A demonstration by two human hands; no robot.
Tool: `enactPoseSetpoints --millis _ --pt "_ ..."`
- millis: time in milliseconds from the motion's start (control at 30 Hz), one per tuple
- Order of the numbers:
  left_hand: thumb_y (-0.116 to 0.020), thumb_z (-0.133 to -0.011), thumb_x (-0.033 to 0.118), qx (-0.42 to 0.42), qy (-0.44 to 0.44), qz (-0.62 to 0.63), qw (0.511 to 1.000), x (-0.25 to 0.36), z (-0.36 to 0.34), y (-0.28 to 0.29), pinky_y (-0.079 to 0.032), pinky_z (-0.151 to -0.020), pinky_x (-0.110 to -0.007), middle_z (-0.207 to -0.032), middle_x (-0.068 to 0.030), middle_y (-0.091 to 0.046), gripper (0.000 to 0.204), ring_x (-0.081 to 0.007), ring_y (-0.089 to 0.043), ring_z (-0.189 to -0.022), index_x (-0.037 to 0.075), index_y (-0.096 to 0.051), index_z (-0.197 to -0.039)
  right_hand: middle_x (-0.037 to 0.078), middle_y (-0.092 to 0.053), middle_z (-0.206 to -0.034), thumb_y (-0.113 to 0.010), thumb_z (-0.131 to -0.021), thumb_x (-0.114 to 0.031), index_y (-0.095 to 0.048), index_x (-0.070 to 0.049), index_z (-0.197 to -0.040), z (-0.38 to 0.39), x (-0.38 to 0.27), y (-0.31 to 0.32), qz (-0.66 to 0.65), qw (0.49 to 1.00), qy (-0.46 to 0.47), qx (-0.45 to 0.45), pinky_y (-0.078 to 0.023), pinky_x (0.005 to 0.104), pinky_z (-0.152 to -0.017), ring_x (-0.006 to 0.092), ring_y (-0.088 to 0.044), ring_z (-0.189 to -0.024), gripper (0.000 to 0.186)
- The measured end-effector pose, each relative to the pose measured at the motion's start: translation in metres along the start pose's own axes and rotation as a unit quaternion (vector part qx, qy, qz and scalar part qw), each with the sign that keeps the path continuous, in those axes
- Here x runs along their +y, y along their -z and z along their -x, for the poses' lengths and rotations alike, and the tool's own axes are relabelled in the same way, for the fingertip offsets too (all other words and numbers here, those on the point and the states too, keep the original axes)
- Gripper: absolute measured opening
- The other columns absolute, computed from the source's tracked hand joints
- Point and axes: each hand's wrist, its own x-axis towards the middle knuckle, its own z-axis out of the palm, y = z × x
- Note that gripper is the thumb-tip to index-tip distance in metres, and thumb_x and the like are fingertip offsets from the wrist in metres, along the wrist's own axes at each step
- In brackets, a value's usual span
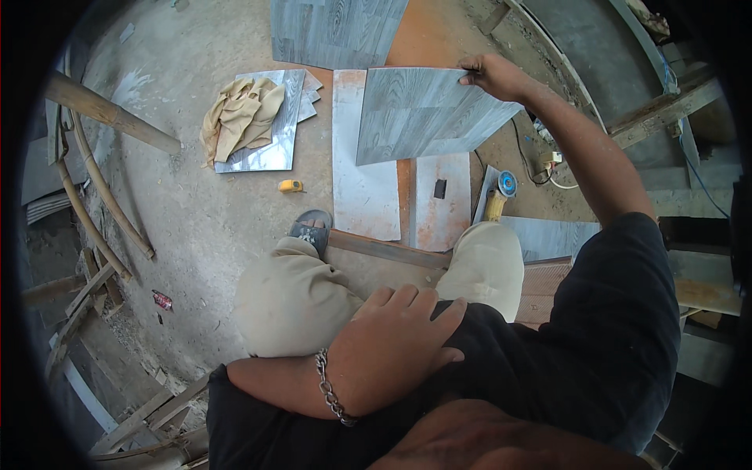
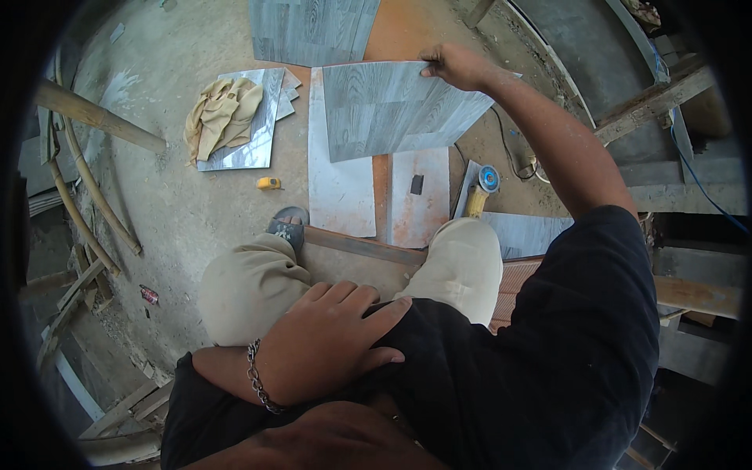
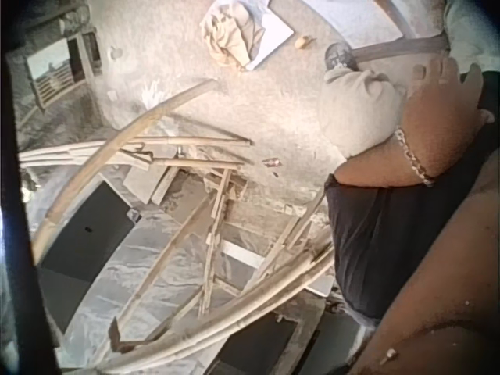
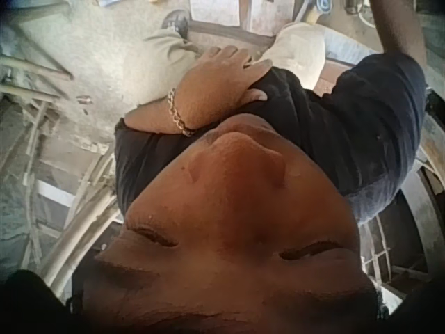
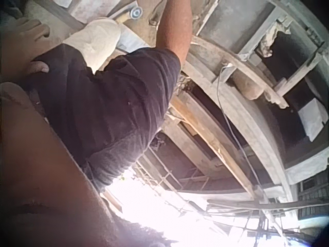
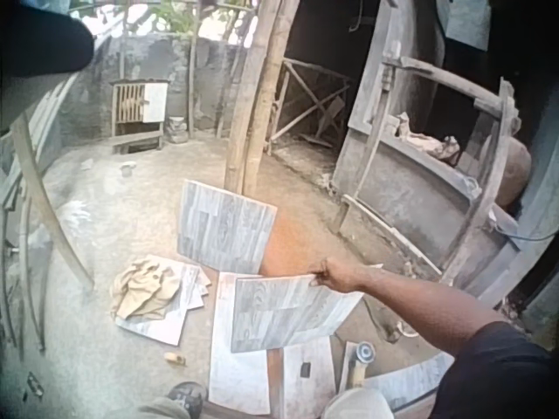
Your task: Measure and mark ceramic tiles for cutting at a renovation site.
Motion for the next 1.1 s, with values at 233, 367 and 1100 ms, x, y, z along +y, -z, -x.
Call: enactPoseSetpoints --millis 233,367,1100 --pt "-0.069 -0.091 0.046 -0.018 0.035 0.0 0.999 0.0 -0.009 0.001 -0.052 -0.088 -0.04 -0.107 -0.0103 -0.064 0.058 -0.0294 -0.064 -0.102 0.014 -0.06 -0.139 0.022 -0.072 -0.11 -0.071 -0.096 -0.027 -0.063 0.0 -0.122 -0.064 0.042 -0.036 0.041 0.992 0.0 0.12 -0.051 0.0468 -0.092 0.0396 -0.068 -0.104 0.038" --pt "-0.069 -0.091 0.045 -0.016 0.045 -0.003 0.999 0.003 -0.011 0.0 -0.052 -0.088 -0.04 -0.107 -0.0101 -0.064 0.057 -0.0294 -0.064 -0.101 0.016 -0.061 -0.139 0.023 -0.07 -0.118 -0.072 -0.095 -0.027 -0.063 0.003 -0.121 -0.132 0.069 -0.058 0.064 0.986 -0.037 0.148 -0.051 0.0481 -0.097 0.0408 -0.067 -0.111 0.041" --pt "-0.078 -0.079 0.038 0.013 0.024 -0.047 0.999 0.011 -0.018 0.001 -0.05 -0.075 -0.033 -0.088 -0.0045 -0.058 0.086 -0.0202 -0.06 -0.083 0.022 -0.046 -0.156 0.018 -0.065 -0.105 -0.096 -0.068 -0.019 -0.048 -0.007 -0.126 -0.153 0.117 -0.074 -0.135 0.931 -0.118 0.319 -0.052 0.0459 -0.088 0.0339 -0.064 -0.1 0.076"
